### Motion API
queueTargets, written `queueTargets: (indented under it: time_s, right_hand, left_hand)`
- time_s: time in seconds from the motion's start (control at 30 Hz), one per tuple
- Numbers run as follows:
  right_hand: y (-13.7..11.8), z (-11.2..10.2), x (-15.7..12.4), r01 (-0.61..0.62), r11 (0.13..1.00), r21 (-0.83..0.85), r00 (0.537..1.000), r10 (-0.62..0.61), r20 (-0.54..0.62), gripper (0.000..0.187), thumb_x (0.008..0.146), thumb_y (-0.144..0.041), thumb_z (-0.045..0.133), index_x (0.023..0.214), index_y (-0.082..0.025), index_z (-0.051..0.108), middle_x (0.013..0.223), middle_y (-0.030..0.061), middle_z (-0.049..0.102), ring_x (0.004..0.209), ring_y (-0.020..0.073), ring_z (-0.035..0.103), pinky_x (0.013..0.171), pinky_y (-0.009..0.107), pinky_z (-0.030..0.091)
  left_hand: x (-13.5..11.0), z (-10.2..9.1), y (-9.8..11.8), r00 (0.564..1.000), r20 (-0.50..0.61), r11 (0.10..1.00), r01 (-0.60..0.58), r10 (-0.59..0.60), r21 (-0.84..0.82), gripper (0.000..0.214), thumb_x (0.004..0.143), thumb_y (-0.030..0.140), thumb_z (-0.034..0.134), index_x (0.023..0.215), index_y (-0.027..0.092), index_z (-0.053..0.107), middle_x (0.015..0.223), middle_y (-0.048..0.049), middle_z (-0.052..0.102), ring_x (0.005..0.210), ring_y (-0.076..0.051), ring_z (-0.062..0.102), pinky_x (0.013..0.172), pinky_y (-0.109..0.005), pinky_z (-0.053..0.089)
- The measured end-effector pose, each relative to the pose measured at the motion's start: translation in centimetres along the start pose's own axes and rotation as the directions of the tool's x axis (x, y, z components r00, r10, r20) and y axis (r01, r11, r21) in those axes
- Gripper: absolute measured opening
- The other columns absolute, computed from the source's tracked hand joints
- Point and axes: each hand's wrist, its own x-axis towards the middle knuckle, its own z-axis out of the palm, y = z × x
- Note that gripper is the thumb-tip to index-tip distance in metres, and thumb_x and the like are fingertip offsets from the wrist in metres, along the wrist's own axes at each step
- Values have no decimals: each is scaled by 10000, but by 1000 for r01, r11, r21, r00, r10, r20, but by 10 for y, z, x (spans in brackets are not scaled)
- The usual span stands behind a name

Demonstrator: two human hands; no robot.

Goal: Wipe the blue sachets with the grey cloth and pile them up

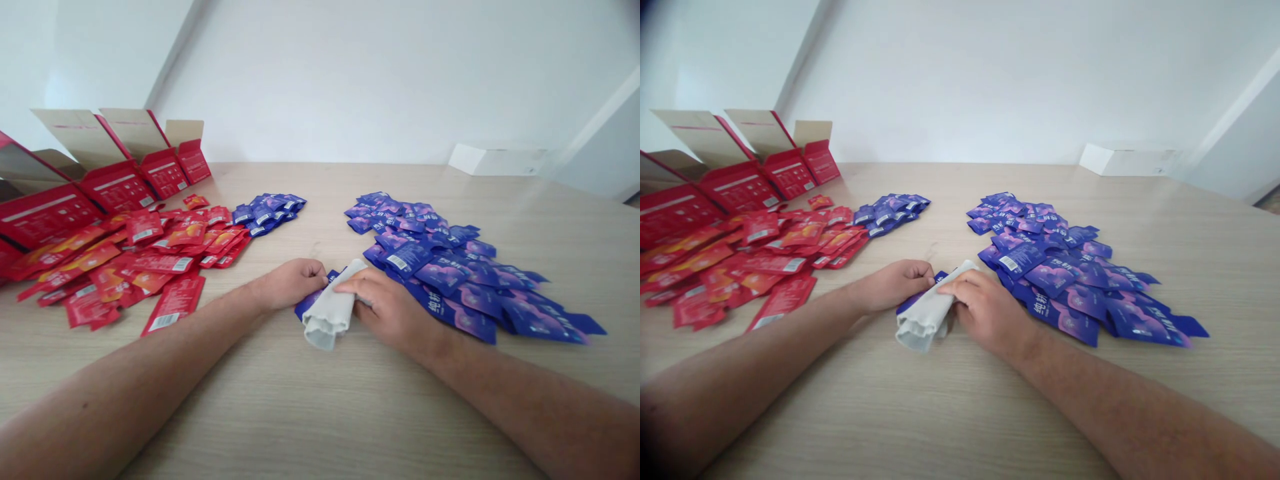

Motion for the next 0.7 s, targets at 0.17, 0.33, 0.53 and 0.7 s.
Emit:
queueTargets:
  time_s: [0.17,0.33,0.53,0.7]
  right_hand:
    - [4,-12,1,16,1000,14,984,-13,-175,350,909,-97,566,1214,-249,647,1131,66,680,1073,220,630,972,399,516]
    - [-1,-18,3,-41,999,-8,956,37,-291,269,941,-197,584,1190,-276,646,1118,49,699,1056,239,638,937,407,515]
    - [0,-18,5,-95,995,-12,941,86,-329,204,957,-254,589,1148,-280,656,1104,35,706,1030,230,648,916,392,518]
    - [3,-16,4,-99,995,12,939,98,-331,205,963,-277,579,1150,-274,662,1100,44,709,1028,234,652,914,400,520]
  left_hand:
    - [-9,-31,20,990,-122,893,-6,69,451,249,877,385,511,739,199,602,658,7,594,596,-132,508,551,-252,307]
    - [-23,-38,36,979,-164,730,24,122,683,263,893,372,489,738,200,614,749,-60,650,697,-197,557,628,-297,330]
    - [-33,-4,40,994,-17,798,-79,111,598,231,875,425,557,889,233,684,877,-82,689,838,-258,611,735,-326,389]
    - [-30,-13,27,991,-48,761,-66,127,645,340,842,510,597,1019,233,688,973,-102,672,883,-272,615,762,-336,405]
